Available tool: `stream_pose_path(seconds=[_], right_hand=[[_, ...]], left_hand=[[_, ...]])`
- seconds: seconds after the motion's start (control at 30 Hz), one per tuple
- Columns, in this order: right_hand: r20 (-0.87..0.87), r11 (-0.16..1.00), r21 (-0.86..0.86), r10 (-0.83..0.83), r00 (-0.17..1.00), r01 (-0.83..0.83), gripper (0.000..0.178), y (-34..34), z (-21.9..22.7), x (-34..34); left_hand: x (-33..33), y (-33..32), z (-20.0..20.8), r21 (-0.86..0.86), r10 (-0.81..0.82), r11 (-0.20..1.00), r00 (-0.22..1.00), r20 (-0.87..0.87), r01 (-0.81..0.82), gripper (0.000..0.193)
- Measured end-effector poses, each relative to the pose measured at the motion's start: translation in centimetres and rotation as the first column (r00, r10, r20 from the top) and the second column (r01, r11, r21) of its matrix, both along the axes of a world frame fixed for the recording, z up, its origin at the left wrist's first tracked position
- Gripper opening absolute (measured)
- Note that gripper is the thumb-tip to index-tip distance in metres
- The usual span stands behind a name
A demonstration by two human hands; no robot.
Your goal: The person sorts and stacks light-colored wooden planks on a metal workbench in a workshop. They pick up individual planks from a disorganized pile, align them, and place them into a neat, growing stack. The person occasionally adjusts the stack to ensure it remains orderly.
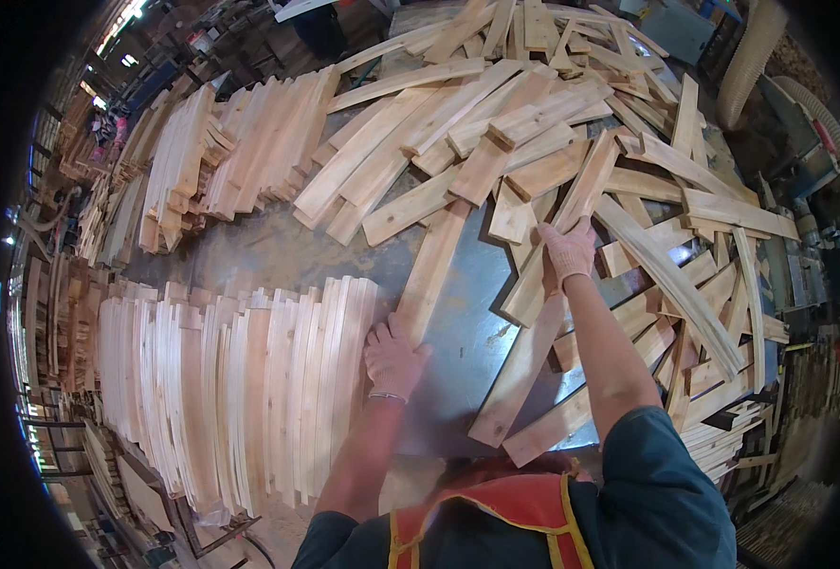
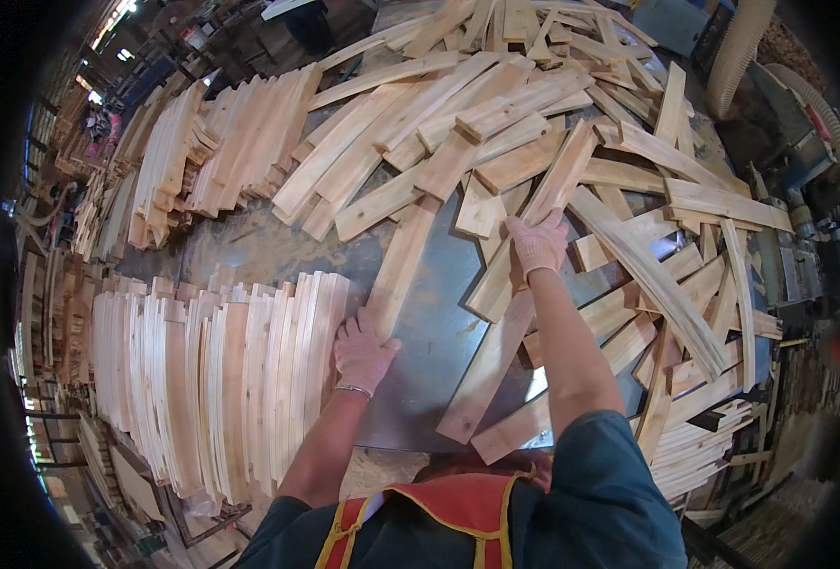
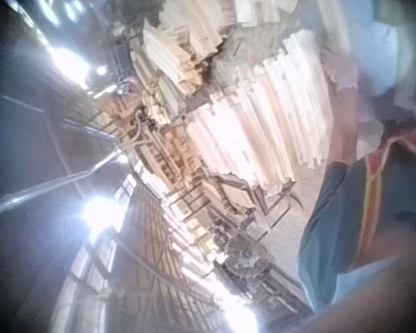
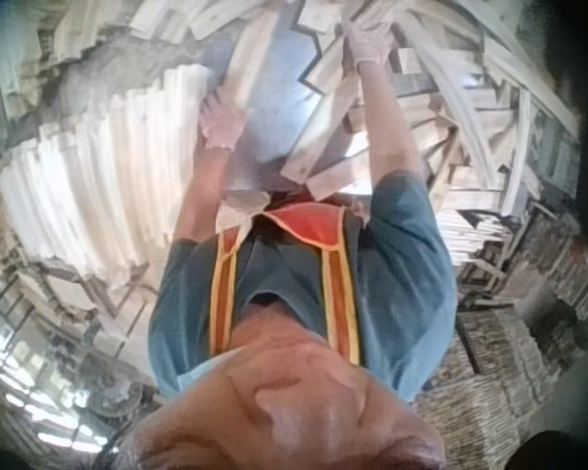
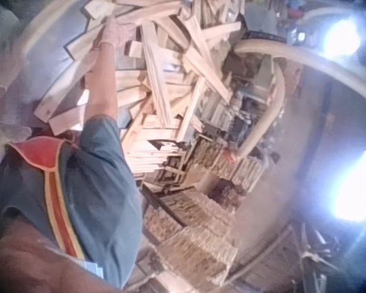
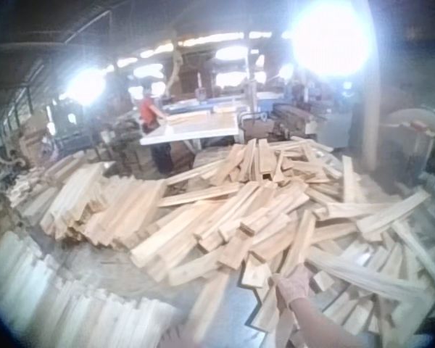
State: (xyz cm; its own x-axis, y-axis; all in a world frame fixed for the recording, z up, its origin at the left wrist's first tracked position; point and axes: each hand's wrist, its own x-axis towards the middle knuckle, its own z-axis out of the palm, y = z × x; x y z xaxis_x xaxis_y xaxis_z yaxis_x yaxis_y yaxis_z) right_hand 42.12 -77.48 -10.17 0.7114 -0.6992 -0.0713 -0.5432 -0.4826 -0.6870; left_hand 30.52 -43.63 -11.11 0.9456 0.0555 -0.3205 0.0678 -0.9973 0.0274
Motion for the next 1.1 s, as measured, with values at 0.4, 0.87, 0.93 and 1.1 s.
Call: stream_pose_path(seconds=[0.4,0.87,0.93,1.1], right_hand=[[0.352,0.068,0.935,-0.041,0.935,-0.349,0.074,14.8,3.7,-22.7],[0.085,0.119,0.523,0.978,0.191,-0.844,0.059,26.4,2.6,-22.1],[-0.066,0.361,0.508,0.921,0.383,-0.782,0.057,20.8,6.7,-20.5],[-0.222,0.658,-0.339,0.638,0.737,-0.672,0.067,3.0,2.0,-9.8]], left_hand=[[-19.1,11.1,5.7,-0.619,0.011,-0.359,0.659,-0.752,-0.699,0.067],[-25.5,13.8,2.6,0.013,-0.093,0.996,0.978,0.186,0.092,0.094],[-25.4,12.9,3.2,0.009,-0.14,0.99,0.961,0.238,0.142,0.092],[-22.1,4.9,4.5,-0.213,-0.333,0.897,0.908,0.253,0.388,0.088]])
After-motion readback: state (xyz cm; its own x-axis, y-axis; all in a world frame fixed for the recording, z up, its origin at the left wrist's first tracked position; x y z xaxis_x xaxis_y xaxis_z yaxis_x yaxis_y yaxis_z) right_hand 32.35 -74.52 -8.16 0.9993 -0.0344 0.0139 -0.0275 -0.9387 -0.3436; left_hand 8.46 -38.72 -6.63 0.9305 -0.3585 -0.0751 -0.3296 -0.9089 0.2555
